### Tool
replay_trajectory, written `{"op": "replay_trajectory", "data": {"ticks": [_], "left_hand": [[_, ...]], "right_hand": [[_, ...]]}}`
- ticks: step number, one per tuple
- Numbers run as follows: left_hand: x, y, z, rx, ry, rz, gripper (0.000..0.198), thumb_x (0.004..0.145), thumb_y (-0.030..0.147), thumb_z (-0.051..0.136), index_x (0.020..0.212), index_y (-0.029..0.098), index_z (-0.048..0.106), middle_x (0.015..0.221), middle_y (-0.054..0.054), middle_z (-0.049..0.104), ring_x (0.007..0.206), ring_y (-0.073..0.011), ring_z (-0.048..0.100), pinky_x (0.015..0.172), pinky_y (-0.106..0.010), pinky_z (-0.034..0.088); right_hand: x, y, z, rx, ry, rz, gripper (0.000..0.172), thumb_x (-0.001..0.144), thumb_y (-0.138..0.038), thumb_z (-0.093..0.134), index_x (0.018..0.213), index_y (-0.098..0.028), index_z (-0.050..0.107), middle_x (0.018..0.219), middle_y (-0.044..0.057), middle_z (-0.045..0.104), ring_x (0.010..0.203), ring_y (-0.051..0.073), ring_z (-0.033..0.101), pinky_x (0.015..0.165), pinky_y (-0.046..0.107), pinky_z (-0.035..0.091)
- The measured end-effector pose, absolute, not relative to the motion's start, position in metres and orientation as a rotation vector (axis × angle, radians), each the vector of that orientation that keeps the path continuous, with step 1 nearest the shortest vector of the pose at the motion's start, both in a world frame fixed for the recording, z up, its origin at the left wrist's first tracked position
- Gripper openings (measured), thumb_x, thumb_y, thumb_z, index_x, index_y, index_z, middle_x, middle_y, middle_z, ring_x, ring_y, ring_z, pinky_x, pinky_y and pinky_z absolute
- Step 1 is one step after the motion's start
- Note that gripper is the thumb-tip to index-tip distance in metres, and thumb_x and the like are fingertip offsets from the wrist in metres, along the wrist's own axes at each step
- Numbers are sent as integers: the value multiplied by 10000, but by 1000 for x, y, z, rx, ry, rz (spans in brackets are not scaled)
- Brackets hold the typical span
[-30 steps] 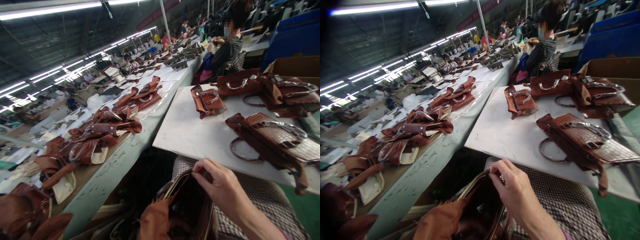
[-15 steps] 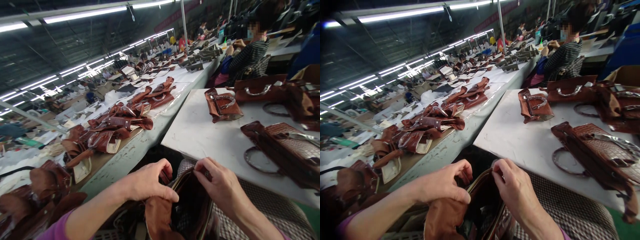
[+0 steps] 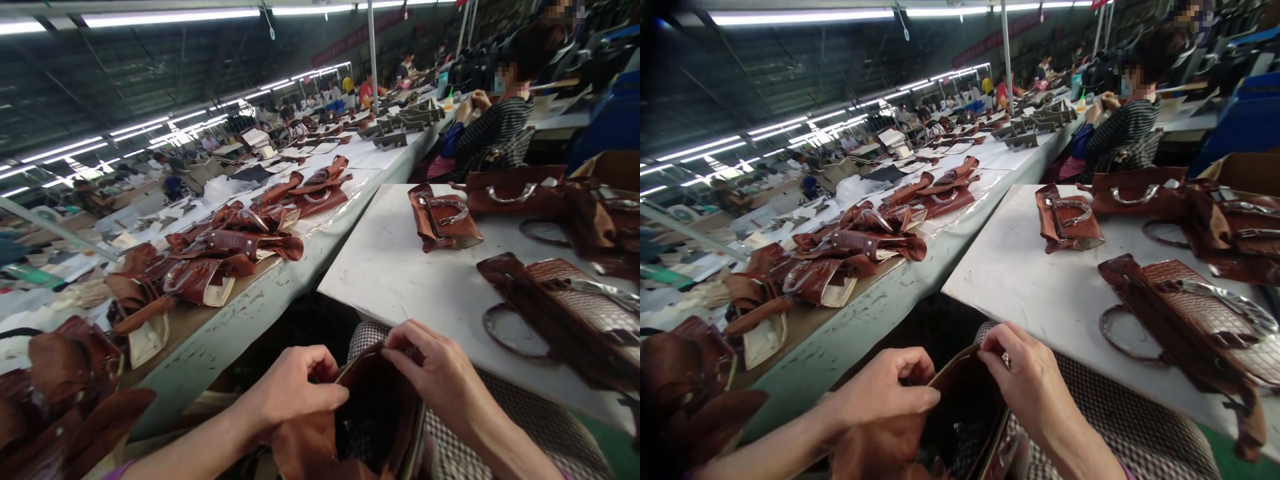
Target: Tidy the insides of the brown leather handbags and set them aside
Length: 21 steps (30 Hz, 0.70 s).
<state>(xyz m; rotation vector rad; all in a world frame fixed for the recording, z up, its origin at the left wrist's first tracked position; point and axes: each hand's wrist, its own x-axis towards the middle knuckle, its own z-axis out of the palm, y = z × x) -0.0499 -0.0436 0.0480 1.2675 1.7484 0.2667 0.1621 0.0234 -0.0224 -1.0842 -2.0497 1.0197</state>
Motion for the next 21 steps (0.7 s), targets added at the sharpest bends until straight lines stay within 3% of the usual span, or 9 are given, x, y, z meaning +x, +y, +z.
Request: {"op": "replay_trajectory", "data": {"ticks": [6,11,21], "left_hand": [[-41,-59,37,1340,1743,459,141,763,256,593,819,158,676,776,-5,681,739,-156,616,662,-216,480],[-39,-65,30,1538,1769,442,193,820,300,568,787,179,715,739,-11,684,683,-147,623,530,-173,450],[-36,-62,33,1605,1780,433,175,809,278,588,708,182,694,698,-4,674,636,-134,610,503,-165,431]], "right_hand": [[170,30,-20,-1040,-2033,1211,91,857,-234,641,779,-232,596,765,-48,631,703,141,580,661,270,431],[167,27,-21,-964,-1948,1239,116,886,-186,572,778,-222,548,1016,-28,676,931,144,621,826,276,450],[167,24,-20,-1073,-1892,1265,88,865,-238,600,780,-224,578,911,-31,711,819,148,652,756,279,479]]}}
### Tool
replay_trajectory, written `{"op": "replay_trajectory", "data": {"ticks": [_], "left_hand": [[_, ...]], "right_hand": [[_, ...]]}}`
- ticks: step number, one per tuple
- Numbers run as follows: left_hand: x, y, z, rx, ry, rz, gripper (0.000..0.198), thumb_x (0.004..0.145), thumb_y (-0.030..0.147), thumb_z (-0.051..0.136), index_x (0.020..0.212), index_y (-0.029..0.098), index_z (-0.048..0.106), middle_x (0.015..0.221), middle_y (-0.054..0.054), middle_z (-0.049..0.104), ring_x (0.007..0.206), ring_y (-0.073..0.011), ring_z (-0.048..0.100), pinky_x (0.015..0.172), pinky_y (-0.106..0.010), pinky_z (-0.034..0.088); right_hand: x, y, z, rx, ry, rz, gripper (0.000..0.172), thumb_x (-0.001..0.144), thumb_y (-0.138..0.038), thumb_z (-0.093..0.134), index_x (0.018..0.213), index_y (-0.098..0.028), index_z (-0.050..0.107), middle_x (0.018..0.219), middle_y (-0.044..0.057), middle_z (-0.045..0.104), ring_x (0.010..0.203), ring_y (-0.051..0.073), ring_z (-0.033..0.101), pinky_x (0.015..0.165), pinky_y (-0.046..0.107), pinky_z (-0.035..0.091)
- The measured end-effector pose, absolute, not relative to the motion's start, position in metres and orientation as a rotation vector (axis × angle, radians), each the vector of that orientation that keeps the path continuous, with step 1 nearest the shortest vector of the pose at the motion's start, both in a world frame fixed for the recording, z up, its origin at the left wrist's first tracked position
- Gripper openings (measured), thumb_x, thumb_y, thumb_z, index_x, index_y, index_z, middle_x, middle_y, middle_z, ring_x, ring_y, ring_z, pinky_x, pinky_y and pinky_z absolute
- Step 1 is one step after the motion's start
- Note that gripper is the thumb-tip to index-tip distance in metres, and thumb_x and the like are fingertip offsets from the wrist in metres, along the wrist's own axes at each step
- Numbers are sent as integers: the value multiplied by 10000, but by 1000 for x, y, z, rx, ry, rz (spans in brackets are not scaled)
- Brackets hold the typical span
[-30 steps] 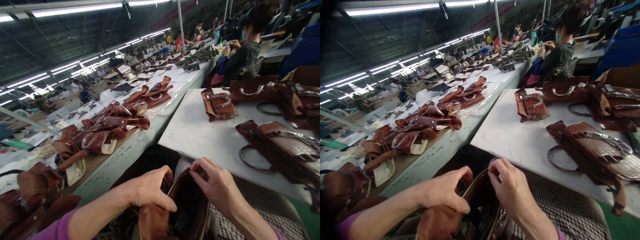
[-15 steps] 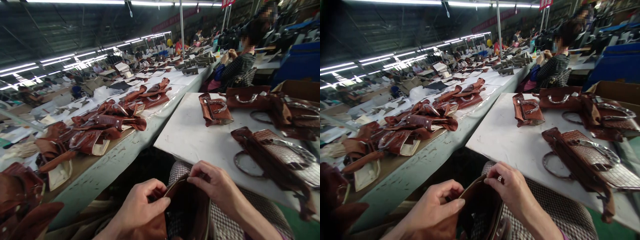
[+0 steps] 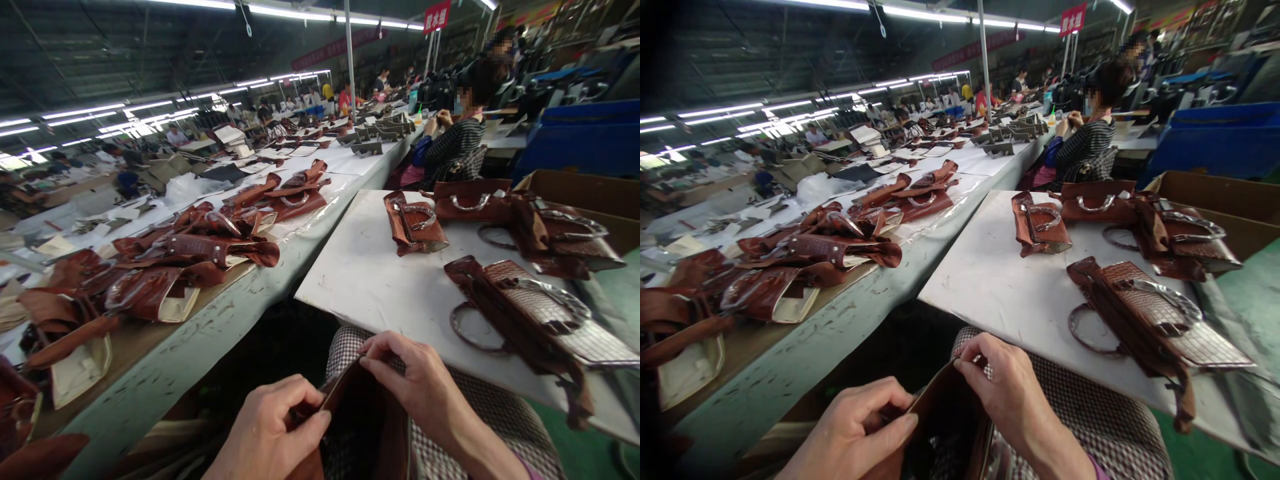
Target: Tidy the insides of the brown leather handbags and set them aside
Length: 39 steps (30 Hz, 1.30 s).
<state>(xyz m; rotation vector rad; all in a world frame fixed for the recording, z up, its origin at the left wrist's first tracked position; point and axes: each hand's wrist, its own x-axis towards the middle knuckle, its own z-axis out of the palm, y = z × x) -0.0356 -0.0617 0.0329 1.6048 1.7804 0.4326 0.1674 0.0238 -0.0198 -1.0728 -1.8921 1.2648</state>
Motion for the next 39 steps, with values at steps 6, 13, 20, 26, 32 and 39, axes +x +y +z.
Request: {"op": "replay_trajectory", "data": {"ticks": [6,13,20,26,32,39], "left_hand": [[-35,-51,41,1661,1759,271,75,785,238,612,731,188,627,623,42,639,575,-112,586,549,-179,422],[-22,-21,37,2251,1665,-197,293,882,436,552,828,166,650,690,-65,723,585,-227,669,507,-267,388],[-19,-13,23,2801,1316,-260,241,896,135,376,743,156,560,594,-61,640,454,-201,604,402,-290,277],[-21,-15,18,2762,1329,-18,363,956,191,340,684,176,580,571,-15,602,423,-119,513,420,-306,182],[-19,-15,23,2585,1468,-63,377,991,274,367,695,177,580,542,-9,607,453,-137,544,448,-285,230],[-16,-9,24,2672,1427,133,240,986,247,401,869,166,595,745,-26,632,633,-152,609,545,-259,383]], "right_hand": [[167,25,-16,-1085,-1935,1236,49,855,-229,585,831,-230,542,805,-40,676,720,147,621,691,280,471],[165,22,-18,-1005,-1907,1227,105,848,-181,565,827,-230,475,797,-49,655,686,123,591,642,246,449],[169,26,-21,-1013,-1806,1287,189,819,-181,625,751,-222,454,808,-49,700,701,123,637,652,242,473],[175,26,-20,-1025,-1797,1372,60,832,-254,661,851,-226,611,791,-40,718,738,149,663,697,268,488],[180,20,-17,-992,-1823,1376,208,783,-95,617,929,-239,583,869,-61,719,797,132,666,730,244,472],[174,20,-20,-1020,-1760,1325,233,777,-62,582,917,-237,522,833,-72,719,755,114,667,688,218,459]]}}
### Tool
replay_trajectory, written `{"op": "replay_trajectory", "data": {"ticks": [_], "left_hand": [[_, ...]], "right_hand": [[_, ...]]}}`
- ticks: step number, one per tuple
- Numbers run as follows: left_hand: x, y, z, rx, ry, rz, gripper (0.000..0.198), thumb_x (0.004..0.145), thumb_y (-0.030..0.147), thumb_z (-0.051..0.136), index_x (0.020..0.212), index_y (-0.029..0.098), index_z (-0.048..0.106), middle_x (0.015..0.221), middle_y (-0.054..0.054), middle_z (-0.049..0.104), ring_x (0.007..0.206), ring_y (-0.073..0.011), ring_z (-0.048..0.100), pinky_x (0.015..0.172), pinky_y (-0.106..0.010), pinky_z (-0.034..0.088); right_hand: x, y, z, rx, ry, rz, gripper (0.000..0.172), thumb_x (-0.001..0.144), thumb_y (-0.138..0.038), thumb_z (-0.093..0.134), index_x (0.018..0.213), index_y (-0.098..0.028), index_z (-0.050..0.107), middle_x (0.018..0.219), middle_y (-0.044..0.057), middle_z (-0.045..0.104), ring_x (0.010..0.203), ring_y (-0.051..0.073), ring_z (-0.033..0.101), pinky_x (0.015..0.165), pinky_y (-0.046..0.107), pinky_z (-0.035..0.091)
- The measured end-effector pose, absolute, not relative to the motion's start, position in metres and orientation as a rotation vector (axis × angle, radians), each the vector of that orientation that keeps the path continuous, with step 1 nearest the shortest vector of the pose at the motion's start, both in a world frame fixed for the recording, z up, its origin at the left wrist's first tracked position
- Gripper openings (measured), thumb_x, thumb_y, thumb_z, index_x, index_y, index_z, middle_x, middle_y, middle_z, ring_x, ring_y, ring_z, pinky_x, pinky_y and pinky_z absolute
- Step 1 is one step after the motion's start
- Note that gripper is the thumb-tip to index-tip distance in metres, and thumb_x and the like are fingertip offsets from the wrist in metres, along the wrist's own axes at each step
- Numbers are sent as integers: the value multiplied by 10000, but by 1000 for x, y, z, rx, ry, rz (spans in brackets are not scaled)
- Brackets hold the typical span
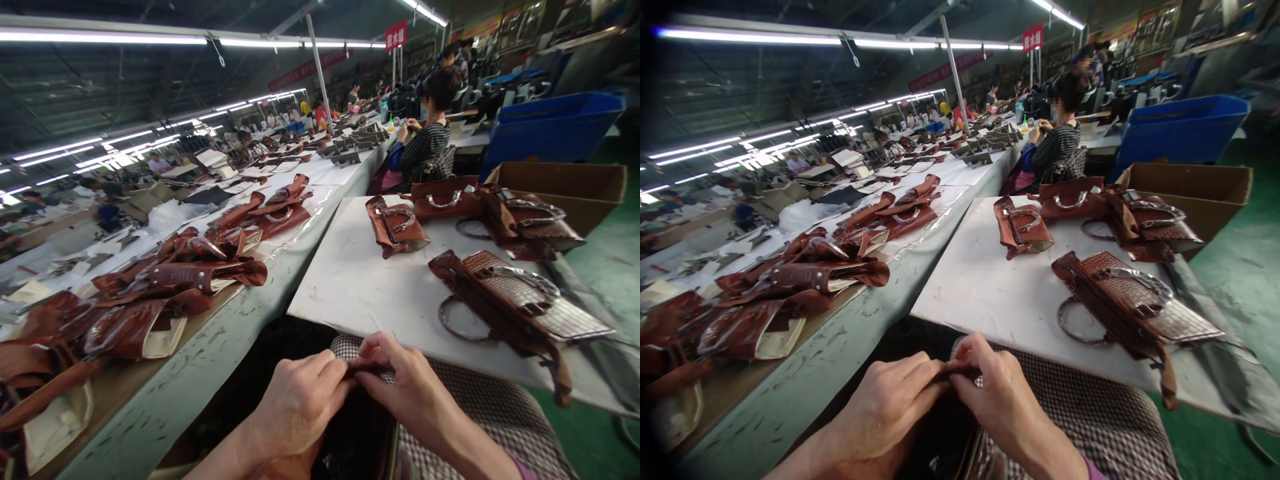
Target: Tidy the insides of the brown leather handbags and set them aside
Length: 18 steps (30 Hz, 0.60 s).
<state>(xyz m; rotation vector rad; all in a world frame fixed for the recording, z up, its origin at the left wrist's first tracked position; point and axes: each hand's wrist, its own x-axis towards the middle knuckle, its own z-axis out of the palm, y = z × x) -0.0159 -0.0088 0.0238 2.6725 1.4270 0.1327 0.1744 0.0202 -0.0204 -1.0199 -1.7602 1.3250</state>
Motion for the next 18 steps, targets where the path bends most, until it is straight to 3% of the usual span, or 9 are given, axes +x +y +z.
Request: {"op": "replay_trajectory", "data": {"ticks": [5,9,11,15,18], "left_hand": [[-15,-7,22,2771,1319,186,224,949,131,403,832,161,592,707,-12,589,577,-137,557,518,-265,364],[-11,-5,19,2798,1349,367,276,921,130,423,672,179,533,609,9,538,499,-125,486,488,-277,313],[-10,-4,22,2612,1444,389,264,920,143,431,683,174,543,627,10,558,524,-115,501,506,-253,330],[-19,-4,39,2117,1576,109,219,911,270,505,734,174,590,673,21,603,595,-109,527,552,-212,358],[-29,-11,52,1879,1616,-117,214,812,339,615,681,174,578,555,60,517,520,-90,428,467,-199,278]], "right_hand": [[175,16,-20,-1033,-1881,1225,172,818,-93,549,916,-234,545,805,-54,692,726,131,647,678,235,458],[172,13,-22,-1016,-1994,1095,167,822,-87,515,910,-228,524,774,-44,657,682,136,618,635,241,437],[169,15,-23,-1045,-2009,1049,139,815,-99,518,871,-225,499,702,-55,617,611,131,586,583,238,408],[168,21,-24,-1084,-1967,1102,89,828,-162,541,857,-229,490,701,-55,629,600,137,596,575,252,404],[170,23,-26,-1076,-1902,1204,92,823,-181,562,870,-235,503,781,-44,687,686,154,648,633,275,439]]}}
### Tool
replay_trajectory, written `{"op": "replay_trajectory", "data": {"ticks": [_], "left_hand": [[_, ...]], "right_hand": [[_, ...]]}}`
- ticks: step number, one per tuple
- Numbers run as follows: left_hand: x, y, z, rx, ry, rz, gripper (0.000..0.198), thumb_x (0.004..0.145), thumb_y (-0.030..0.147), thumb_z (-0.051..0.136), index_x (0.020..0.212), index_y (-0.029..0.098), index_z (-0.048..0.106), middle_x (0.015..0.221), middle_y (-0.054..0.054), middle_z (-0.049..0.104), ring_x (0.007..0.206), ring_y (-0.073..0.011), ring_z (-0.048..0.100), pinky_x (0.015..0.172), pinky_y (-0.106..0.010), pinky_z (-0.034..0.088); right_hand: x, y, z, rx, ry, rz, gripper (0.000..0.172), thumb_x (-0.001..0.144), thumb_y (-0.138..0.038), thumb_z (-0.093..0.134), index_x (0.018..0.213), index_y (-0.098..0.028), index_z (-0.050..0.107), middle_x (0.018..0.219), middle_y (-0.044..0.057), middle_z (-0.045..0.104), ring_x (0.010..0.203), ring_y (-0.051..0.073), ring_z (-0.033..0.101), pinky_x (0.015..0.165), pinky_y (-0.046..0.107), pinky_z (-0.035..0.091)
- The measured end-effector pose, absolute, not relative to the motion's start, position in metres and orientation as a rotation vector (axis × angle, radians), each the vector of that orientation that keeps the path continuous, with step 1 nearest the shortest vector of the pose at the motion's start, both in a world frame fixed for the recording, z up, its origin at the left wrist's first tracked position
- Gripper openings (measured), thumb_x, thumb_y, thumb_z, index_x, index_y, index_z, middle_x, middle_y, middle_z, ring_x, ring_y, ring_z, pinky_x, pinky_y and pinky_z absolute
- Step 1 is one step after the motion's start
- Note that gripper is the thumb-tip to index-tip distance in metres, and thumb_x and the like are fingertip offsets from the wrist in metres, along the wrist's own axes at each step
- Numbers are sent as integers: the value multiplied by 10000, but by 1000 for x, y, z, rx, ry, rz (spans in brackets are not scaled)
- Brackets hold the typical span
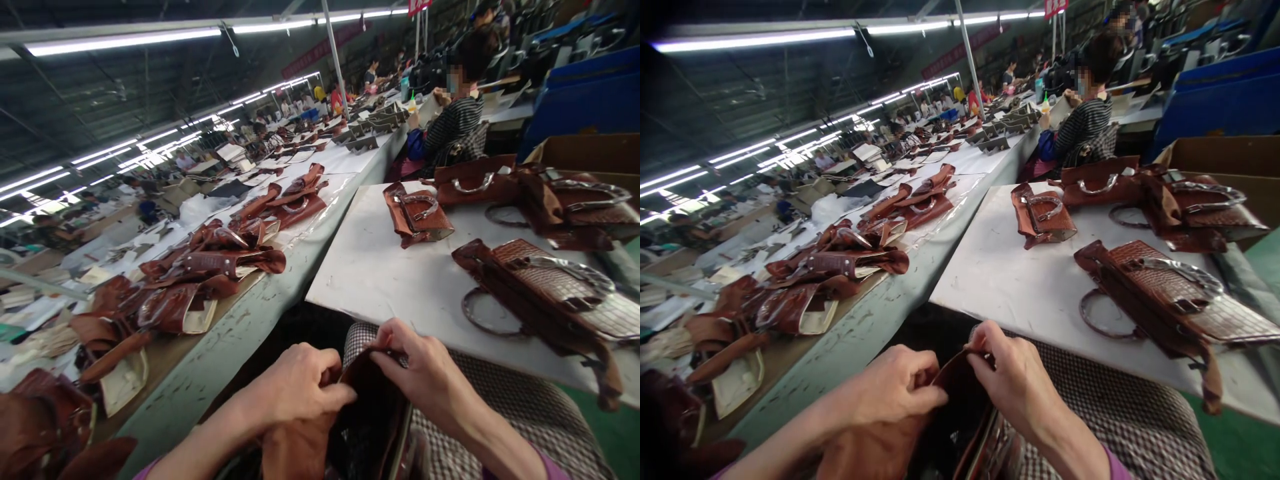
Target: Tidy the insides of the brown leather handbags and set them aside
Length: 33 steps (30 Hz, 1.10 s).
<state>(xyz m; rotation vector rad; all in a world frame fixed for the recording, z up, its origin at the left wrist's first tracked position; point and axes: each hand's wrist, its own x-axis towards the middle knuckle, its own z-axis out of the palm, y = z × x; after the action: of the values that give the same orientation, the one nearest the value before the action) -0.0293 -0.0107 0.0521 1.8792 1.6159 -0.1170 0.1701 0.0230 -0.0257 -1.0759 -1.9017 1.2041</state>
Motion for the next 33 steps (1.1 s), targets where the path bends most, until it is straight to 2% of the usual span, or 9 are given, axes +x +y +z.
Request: {"op": "replay_trajectory", "data": {"ticks": [4,11,14,18,20,23,27,30,33], "left_hand": [[-33,-20,52,1675,1581,-90,67,751,231,589,776,180,553,532,91,451,500,-76,352,427,-189,219],[-8,-22,58,1353,1585,335,103,832,243,487,917,200,446,536,102,456,449,-72,319,411,-190,219],[-2,-29,63,1289,1566,420,124,875,298,457,955,216,410,601,73,544,471,-90,410,440,-193,282],[-3,-41,43,1607,1809,166,150,820,250,476,963,209,461,607,22,606,537,-173,593,505,-237,382],[-5,-42,30,1801,1939,181,359,751,241,543,1103,207,481,816,-45,680,754,-241,675,659,-293,477],[-5,-32,22,1945,1925,421,619,691,234,620,1279,237,428,1195,-101,598,1097,-288,594,908,-376,485],[-3,-11,31,1724,1719,575,563,769,234,615,1299,238,425,1217,-88,574,1070,-248,598,870,-350,525],[-3,2,34,1632,1580,613,491,790,135,552,1259,232,446,1267,-78,556,1127,-224,580,930,-329,504],[-6,10,29,1660,1539,630,522,784,62,480,1272,243,430,1328,-66,529,1179,-209,559,1002,-336,463]], "right_hand": [[171,23,-29,-1068,-1847,1261,80,825,-188,573,880,-235,537,825,-31,717,746,168,669,703,304,474],[162,71,-5,-706,-1615,1605,102,805,-209,651,845,-200,558,840,20,737,805,179,687,764,319,511],[157,93,0,-392,-1497,1904,221,763,-258,739,841,-183,546,884,40,743,849,178,693,807,330,519],[150,93,-22,-346,-1534,2041,302,716,-315,791,799,-163,543,863,75,754,845,212,713,792,360,543],[148,88,-35,-377,-1520,2023,312,741,-342,774,803,-169,521,880,78,754,879,219,711,816,373,543],[150,84,-41,-436,-1557,1926,259,777,-322,745,838,-169,545,895,62,748,876,212,704,822,361,533],[162,80,-30,-517,-1651,1793,135,815,-199,673,932,-172,613,930,41,735,915,218,680,865,373,501],[175,70,-24,-620,-1707,1697,356,790,-112,638,1130,-204,582,1125,42,678,1078,219,610,986,390,434],[190,50,-28,-795,-1649,1690,717,742,-151,709,1373,-270,390,1444,56,435,1295,232,443,1095,401,342]]}}
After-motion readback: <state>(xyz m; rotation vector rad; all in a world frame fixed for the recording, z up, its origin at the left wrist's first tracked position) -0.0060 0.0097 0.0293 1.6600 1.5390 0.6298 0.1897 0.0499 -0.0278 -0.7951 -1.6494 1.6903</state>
